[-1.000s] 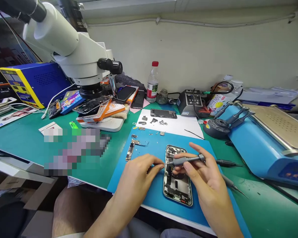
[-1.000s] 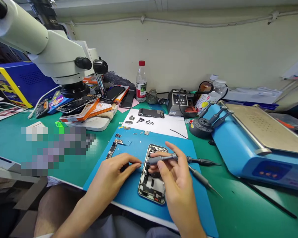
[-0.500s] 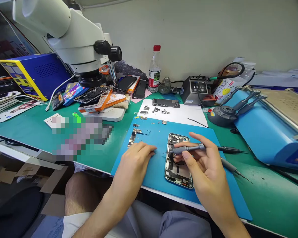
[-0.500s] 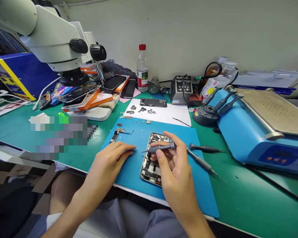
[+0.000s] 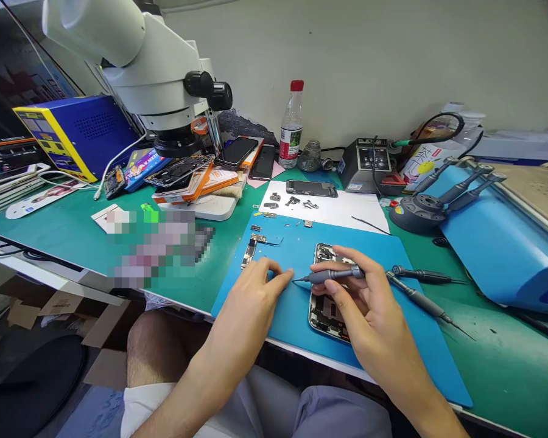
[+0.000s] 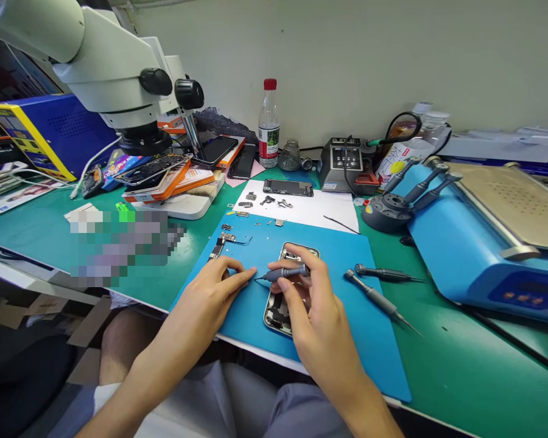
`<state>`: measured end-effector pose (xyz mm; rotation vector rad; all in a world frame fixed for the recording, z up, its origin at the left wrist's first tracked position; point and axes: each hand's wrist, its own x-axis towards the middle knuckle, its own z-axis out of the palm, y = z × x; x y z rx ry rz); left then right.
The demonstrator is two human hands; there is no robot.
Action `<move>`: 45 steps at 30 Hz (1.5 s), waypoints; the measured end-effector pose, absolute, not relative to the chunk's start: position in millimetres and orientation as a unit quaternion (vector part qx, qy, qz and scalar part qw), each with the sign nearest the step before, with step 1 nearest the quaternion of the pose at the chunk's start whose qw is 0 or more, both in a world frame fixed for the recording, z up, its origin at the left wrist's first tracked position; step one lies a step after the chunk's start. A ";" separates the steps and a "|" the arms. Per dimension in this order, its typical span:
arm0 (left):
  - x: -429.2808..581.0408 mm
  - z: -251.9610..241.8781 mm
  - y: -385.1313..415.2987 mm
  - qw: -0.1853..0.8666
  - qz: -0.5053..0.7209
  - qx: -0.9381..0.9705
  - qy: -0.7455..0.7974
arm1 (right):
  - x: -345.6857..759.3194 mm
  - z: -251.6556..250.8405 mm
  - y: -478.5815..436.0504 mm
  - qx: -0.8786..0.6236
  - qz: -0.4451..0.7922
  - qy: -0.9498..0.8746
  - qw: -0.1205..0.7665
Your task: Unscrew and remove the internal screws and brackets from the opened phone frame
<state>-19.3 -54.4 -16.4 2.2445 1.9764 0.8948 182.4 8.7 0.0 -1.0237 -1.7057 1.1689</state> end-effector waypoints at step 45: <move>25.9 7.8 -54.1 0.568 0.592 0.353 0.450 | 192.1 8.3 -5.6 -0.359 0.581 -0.478 0.552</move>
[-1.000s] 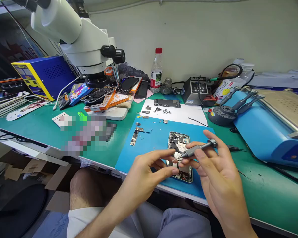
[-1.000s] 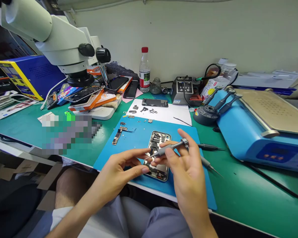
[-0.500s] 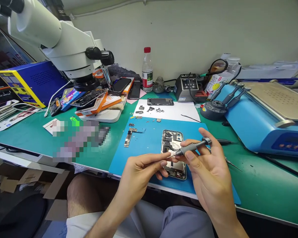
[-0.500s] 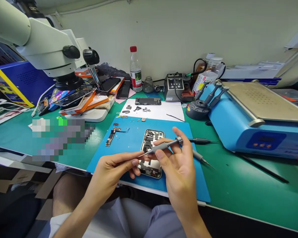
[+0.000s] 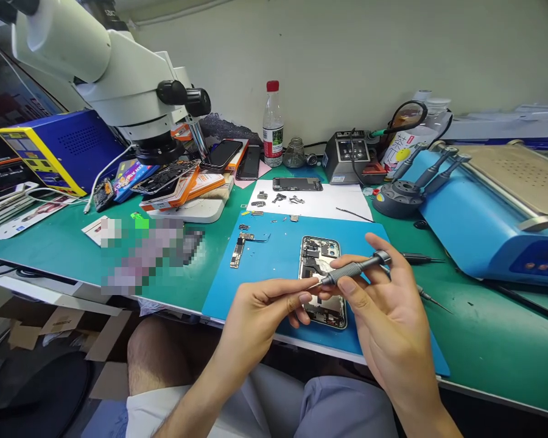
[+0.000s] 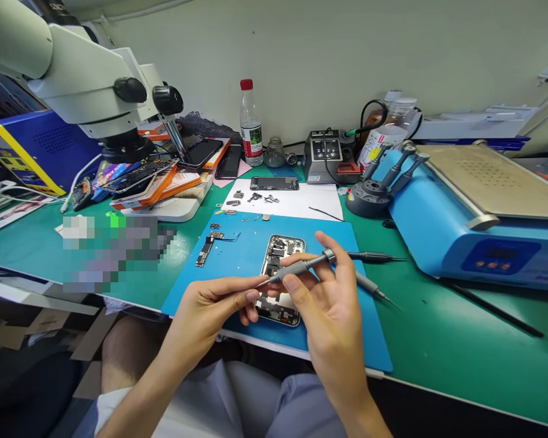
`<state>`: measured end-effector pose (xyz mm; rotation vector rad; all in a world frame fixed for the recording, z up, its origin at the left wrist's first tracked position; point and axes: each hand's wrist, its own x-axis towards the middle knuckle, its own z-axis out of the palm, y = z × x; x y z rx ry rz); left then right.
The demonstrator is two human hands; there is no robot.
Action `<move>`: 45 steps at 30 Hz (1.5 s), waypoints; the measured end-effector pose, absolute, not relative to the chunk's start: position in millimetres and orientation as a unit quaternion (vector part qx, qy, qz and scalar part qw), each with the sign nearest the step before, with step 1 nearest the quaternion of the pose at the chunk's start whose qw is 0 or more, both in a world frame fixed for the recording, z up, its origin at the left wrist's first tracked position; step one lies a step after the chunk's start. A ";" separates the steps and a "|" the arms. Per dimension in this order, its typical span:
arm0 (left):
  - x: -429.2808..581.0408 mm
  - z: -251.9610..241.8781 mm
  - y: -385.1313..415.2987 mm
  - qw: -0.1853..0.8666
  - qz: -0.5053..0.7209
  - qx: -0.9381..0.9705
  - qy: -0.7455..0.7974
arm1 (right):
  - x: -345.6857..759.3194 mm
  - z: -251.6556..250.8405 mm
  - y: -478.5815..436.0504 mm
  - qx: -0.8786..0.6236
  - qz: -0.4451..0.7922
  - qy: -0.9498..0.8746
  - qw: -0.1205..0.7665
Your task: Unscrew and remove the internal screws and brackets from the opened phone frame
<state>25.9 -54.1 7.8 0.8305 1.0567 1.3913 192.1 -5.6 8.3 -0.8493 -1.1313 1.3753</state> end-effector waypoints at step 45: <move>28.7 5.7 -39.0 0.353 0.452 0.508 0.642 | 220.0 19.7 -2.0 -0.374 0.616 -0.336 0.607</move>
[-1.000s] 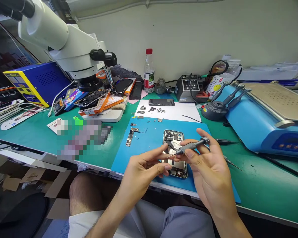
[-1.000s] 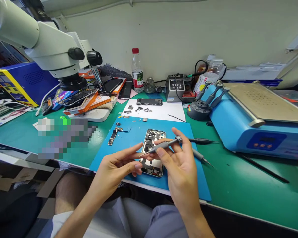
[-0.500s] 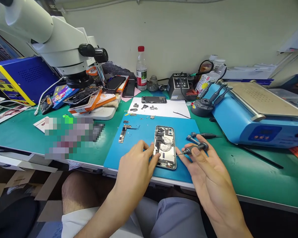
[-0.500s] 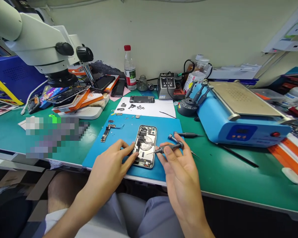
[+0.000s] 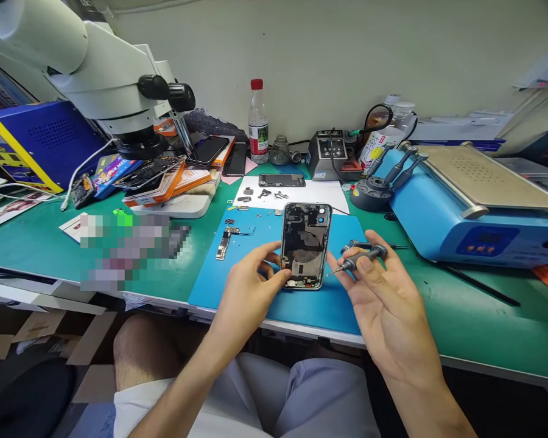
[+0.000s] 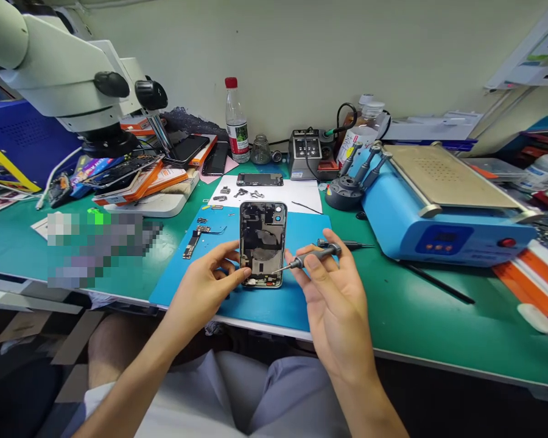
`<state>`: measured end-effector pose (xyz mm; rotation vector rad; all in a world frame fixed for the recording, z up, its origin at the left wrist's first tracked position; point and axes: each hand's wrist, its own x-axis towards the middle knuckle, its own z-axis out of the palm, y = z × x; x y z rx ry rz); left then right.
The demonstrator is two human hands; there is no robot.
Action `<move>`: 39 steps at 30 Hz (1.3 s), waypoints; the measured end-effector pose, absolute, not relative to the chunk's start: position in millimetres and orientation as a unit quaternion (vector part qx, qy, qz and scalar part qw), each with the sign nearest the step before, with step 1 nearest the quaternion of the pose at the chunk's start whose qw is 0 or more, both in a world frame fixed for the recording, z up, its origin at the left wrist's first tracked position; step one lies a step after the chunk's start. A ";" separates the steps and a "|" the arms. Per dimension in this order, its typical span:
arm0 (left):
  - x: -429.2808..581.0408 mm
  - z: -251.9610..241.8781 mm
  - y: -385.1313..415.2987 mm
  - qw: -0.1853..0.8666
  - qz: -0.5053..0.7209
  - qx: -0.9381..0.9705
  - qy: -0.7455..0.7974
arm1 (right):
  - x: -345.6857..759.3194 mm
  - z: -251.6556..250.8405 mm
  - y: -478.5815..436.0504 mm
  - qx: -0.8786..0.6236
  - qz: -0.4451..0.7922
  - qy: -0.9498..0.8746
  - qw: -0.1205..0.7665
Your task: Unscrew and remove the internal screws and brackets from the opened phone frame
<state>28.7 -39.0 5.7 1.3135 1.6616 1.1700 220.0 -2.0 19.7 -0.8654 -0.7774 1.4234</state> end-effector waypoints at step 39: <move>27.4 2.6 -40.5 0.368 0.441 0.538 0.617 | 205.3 -4.4 0.2 -0.355 0.254 -0.764 0.475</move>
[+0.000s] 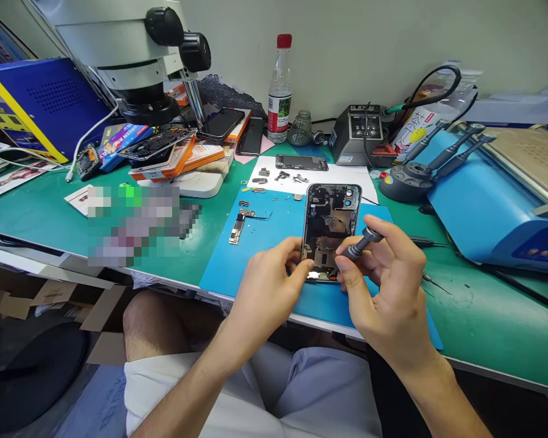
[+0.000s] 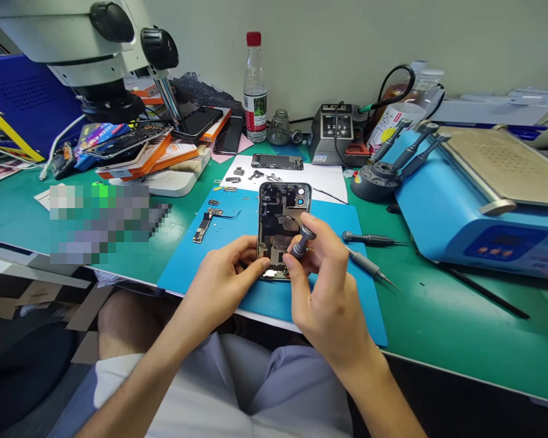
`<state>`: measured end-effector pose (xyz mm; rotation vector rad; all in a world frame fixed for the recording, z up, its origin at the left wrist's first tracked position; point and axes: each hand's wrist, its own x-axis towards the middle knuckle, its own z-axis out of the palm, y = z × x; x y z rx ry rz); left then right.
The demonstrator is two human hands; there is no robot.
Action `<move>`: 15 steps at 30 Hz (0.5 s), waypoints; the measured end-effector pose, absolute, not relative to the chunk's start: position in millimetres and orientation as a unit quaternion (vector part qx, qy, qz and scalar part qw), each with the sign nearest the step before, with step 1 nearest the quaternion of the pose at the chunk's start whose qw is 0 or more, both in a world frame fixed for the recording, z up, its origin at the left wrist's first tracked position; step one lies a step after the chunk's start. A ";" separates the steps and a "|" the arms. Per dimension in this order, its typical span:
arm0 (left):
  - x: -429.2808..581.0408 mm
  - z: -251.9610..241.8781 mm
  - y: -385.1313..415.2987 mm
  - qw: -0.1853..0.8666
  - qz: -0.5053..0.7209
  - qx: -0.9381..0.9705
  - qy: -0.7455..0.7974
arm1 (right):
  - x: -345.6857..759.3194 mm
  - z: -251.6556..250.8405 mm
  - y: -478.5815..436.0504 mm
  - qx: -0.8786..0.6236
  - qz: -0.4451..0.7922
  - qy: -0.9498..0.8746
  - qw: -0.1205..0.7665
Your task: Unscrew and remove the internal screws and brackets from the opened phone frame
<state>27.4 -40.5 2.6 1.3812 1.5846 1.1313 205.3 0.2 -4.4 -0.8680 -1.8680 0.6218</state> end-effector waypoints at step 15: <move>28.3 3.1 -41.9 0.362 0.441 0.542 0.617 | 204.9 -4.4 2.1 -0.361 0.281 -0.750 0.478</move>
